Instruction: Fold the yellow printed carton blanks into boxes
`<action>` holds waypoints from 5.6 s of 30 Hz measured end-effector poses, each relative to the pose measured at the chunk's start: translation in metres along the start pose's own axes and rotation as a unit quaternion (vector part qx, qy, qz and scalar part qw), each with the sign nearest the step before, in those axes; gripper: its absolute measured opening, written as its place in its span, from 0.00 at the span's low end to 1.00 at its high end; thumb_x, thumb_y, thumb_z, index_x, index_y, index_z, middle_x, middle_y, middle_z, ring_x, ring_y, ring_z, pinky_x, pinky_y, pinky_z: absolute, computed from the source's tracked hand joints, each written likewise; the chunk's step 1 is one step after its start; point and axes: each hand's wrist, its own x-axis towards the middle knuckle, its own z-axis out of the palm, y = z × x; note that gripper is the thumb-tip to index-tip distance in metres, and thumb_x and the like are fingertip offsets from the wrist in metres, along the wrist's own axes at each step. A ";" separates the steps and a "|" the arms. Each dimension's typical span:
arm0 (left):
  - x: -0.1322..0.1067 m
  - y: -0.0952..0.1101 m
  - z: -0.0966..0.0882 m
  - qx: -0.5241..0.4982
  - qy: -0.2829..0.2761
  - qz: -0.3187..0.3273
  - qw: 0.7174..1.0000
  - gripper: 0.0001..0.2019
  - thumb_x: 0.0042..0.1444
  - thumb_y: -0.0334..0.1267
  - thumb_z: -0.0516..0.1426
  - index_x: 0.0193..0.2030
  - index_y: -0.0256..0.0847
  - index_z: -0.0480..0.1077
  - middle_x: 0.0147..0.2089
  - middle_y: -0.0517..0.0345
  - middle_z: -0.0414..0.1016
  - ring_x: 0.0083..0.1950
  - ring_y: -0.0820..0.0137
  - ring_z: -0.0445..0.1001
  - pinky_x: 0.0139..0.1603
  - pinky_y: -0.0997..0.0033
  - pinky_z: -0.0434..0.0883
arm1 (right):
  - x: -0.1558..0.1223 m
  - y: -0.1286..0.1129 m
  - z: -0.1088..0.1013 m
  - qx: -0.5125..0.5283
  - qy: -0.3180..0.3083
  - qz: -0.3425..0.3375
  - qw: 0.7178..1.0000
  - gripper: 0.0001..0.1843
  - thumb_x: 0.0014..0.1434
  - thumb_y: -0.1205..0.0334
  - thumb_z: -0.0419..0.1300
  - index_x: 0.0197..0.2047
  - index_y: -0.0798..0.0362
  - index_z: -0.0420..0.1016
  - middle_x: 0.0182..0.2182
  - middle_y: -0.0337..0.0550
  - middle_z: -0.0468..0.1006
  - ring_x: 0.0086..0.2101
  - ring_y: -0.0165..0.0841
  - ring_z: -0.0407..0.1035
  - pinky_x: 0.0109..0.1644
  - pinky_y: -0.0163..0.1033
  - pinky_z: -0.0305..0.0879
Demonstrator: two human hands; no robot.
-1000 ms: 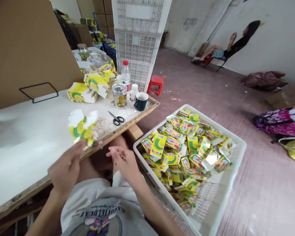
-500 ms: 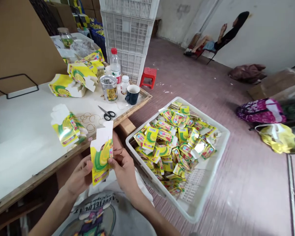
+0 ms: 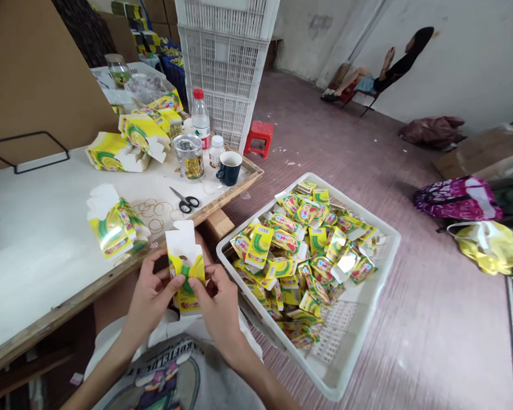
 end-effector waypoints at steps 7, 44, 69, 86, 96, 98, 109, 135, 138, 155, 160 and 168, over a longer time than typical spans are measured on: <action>-0.005 0.005 -0.013 0.025 -0.104 0.010 0.994 0.31 0.64 0.41 0.57 0.67 0.48 0.44 0.55 0.44 0.74 0.54 0.59 0.78 0.51 0.63 0.75 | 0.008 -0.006 -0.027 -0.023 -0.134 -0.085 0.987 0.24 0.65 0.56 0.59 0.63 0.44 0.63 0.45 0.45 0.75 0.34 0.33 0.71 0.37 0.38 0.68; 0.010 0.005 -0.005 0.052 -0.136 -0.029 0.989 0.20 0.57 0.33 0.60 0.57 0.40 0.66 0.55 0.47 0.78 0.52 0.62 0.78 0.48 0.67 0.73 | 0.026 -0.016 -0.020 -0.276 -0.100 -0.028 0.955 0.20 0.54 0.67 0.58 0.51 0.51 0.65 0.19 0.24 0.58 0.20 0.28 0.57 0.26 0.32 0.51; 0.024 0.027 -0.104 0.552 0.187 0.236 0.778 0.15 0.64 0.36 0.55 0.53 0.38 0.77 0.60 0.45 0.77 0.62 0.53 0.74 0.61 0.51 0.74 | 0.046 -0.030 -0.010 -0.043 -0.150 0.028 0.987 0.11 0.54 0.52 0.66 0.27 0.51 0.80 0.24 0.40 0.78 0.27 0.33 0.67 0.33 0.37 0.61; 0.000 0.010 -0.032 -0.137 -0.104 -0.016 0.985 0.31 0.56 0.57 0.61 0.62 0.42 0.71 0.60 0.42 0.77 0.62 0.48 0.73 0.58 0.53 0.73 | 0.021 -0.007 0.023 0.145 -0.125 0.066 0.979 0.19 0.54 0.46 0.68 0.39 0.48 0.67 0.30 0.40 0.82 0.29 0.35 0.75 0.35 0.39 0.71; 0.008 -0.001 -0.023 -0.150 -0.066 -0.043 0.986 0.23 0.52 0.51 0.66 0.50 0.38 0.77 0.43 0.48 0.84 0.43 0.60 0.81 0.42 0.66 0.75 | 0.016 -0.006 0.013 0.000 -0.090 0.023 0.996 0.21 0.54 0.47 0.67 0.43 0.56 0.81 0.29 0.43 0.80 0.30 0.36 0.71 0.36 0.40 0.68; 0.008 -0.004 -0.020 -0.121 -0.043 -0.045 0.991 0.23 0.55 0.52 0.63 0.50 0.37 0.75 0.41 0.49 0.84 0.41 0.61 0.81 0.41 0.65 0.76 | 0.013 -0.006 0.014 -0.022 -0.080 0.010 0.997 0.17 0.57 0.48 0.65 0.35 0.55 0.79 0.25 0.40 0.76 0.26 0.33 0.67 0.31 0.36 0.65; -0.002 0.004 -0.032 0.078 -0.115 0.022 0.990 0.22 0.62 0.37 0.58 0.63 0.44 0.62 0.55 0.47 0.78 0.54 0.61 0.77 0.55 0.63 0.71 | 0.013 -0.003 -0.009 -0.084 -0.111 -0.097 0.986 0.20 0.63 0.56 0.59 0.58 0.47 0.68 0.45 0.46 0.78 0.32 0.33 0.71 0.34 0.36 0.68; 0.003 0.000 -0.020 0.105 -0.148 0.033 0.983 0.25 0.62 0.32 0.55 0.66 0.45 0.65 0.63 0.46 0.74 0.59 0.58 0.75 0.59 0.59 0.71 | 0.032 -0.015 -0.020 -0.259 -0.118 -0.050 0.957 0.14 0.60 0.60 0.58 0.50 0.49 0.68 0.16 0.26 0.61 0.18 0.30 0.59 0.24 0.33 0.51; 0.004 -0.001 -0.020 0.075 -0.139 0.017 0.987 0.24 0.62 0.33 0.57 0.65 0.44 0.66 0.61 0.46 0.75 0.59 0.58 0.75 0.59 0.60 0.71 | 0.030 -0.012 -0.015 -0.281 -0.119 -0.065 0.950 0.14 0.59 0.61 0.57 0.50 0.50 0.66 0.16 0.25 0.59 0.18 0.30 0.60 0.24 0.34 0.51; 0.007 0.004 -0.015 0.265 -0.048 0.137 0.953 0.23 0.61 0.35 0.57 0.63 0.45 0.67 0.66 0.46 0.70 0.64 0.57 0.72 0.64 0.54 0.69 | 0.032 -0.027 -0.086 -0.280 -0.088 -0.044 0.955 0.12 0.61 0.51 0.59 0.38 0.49 0.77 0.34 0.46 0.81 0.36 0.41 0.74 0.42 0.45 0.70; 0.030 0.023 -0.077 0.535 0.212 0.212 0.790 0.34 0.60 0.45 0.60 0.70 0.35 0.58 0.73 0.35 0.56 0.75 0.45 0.49 0.72 0.33 0.47 | 0.029 -0.041 -0.133 -0.437 -0.068 -0.037 0.896 0.12 0.55 0.49 0.62 0.35 0.47 0.81 0.38 0.48 0.83 0.41 0.49 0.74 0.48 0.52 0.65; 0.012 0.033 -0.090 0.503 0.224 0.342 0.761 0.14 0.64 0.29 0.53 0.52 0.40 0.77 0.54 0.49 0.82 0.56 0.61 0.79 0.60 0.61 0.75 | 0.034 -0.026 -0.014 -0.104 -0.106 0.007 0.989 0.22 0.62 0.42 0.57 0.34 0.52 0.79 0.27 0.43 0.79 0.27 0.34 0.68 0.31 0.37 0.63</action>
